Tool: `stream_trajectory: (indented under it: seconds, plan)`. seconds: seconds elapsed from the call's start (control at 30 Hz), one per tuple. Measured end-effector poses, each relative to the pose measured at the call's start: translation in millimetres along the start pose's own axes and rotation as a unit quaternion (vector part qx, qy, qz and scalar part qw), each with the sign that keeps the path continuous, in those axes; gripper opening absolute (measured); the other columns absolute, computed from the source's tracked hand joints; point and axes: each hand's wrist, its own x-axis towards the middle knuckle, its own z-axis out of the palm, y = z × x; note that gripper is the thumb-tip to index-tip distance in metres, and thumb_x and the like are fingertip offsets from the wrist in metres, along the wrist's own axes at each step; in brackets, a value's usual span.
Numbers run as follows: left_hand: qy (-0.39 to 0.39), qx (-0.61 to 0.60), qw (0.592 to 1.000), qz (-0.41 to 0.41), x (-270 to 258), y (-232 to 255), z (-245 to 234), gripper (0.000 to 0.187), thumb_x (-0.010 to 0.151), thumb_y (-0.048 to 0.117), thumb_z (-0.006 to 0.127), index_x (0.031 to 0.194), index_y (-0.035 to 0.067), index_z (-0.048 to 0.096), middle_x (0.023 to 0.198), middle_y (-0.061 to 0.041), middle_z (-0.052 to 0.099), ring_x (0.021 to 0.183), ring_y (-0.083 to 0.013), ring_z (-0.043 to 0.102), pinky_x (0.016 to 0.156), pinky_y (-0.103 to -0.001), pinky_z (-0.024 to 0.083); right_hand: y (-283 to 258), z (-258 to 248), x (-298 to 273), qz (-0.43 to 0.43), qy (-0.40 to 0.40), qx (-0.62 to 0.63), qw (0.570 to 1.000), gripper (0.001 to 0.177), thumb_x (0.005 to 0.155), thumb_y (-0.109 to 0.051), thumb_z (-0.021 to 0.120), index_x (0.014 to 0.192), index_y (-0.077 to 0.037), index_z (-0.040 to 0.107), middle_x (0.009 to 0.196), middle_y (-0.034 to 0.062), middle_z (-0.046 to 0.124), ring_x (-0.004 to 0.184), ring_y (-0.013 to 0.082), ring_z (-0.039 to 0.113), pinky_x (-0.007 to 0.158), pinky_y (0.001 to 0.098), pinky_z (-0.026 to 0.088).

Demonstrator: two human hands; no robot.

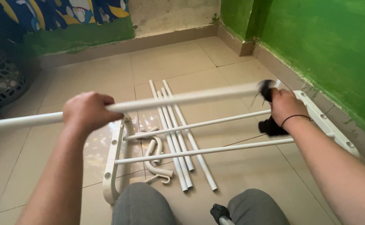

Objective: The person assembles a white plastic furniture frame by inserting multiple white rods into the holes of two curved side pieces. They connect the rods to form a ladder-like structure and then insert a longer rod into the top holes of the side pieces to complete the frame.

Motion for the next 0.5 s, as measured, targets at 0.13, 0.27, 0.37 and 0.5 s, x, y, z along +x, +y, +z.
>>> stream_trajectory:
  seconds: [0.13, 0.27, 0.37, 0.5]
  plan:
    - [0.112, -0.356, 0.927, -0.025, 33.5, -16.6, 8.4, 0.032, 0.080, 0.042, 0.075, 0.091, 0.011, 0.075, 0.074, -0.007, 0.066, 0.062, -0.0177, 0.060, 0.056, -0.037, 0.047, -1.8, -0.4, -2.7, 0.000, -0.074, 0.076, 0.994, 0.045, 0.093, -0.006, 0.051, 0.133, -0.023, 0.061, 0.117, 0.0132, 0.067, 0.110, 0.0364, 0.066, 0.094, 0.0477, 0.055]
    - [0.150, -0.751, 0.643, -0.021, 70.6, 7.4, 17.5, 0.030, 0.090, 0.031, 0.065, 0.073, 0.012, 0.049, 0.058, 0.002, 0.038, 0.043, -0.0095, 0.035, 0.037, -0.030, 0.027, -45.7, -12.3, 6.1, -0.079, 0.027, 0.211, 0.974, 0.057, 0.085, -0.001, 0.050, 0.136, -0.024, 0.062, 0.116, 0.0162, 0.067, 0.107, 0.0398, 0.065, 0.092, 0.0482, 0.053]
    - [0.192, -0.866, 0.459, 0.046, 84.2, 53.7, 28.6, 0.023, 0.088, 0.030, 0.062, 0.076, 0.011, 0.054, 0.056, 0.002, 0.038, 0.041, -0.0119, 0.035, 0.037, -0.032, 0.028, -94.1, -31.3, 22.9, -0.096, 0.114, 0.342, 0.928, 0.037, 0.096, -0.010, 0.055, 0.132, -0.017, 0.062, 0.112, 0.0191, 0.069, 0.106, 0.0421, 0.066, 0.091, 0.0487, 0.053]
    - [0.141, -0.925, 0.307, 0.172, 59.6, 145.2, 58.4, 0.019, 0.088, 0.028, 0.058, 0.080, 0.012, 0.053, 0.055, -0.003, 0.037, 0.045, -0.0173, 0.039, 0.046, -0.035, 0.035, -172.4, -51.3, 35.9, -0.079, 0.216, 0.464, 0.856, 0.029, 0.096, -0.020, 0.061, 0.122, -0.009, 0.064, 0.109, 0.0211, 0.071, 0.104, 0.0439, 0.067, 0.085, 0.0483, 0.054]
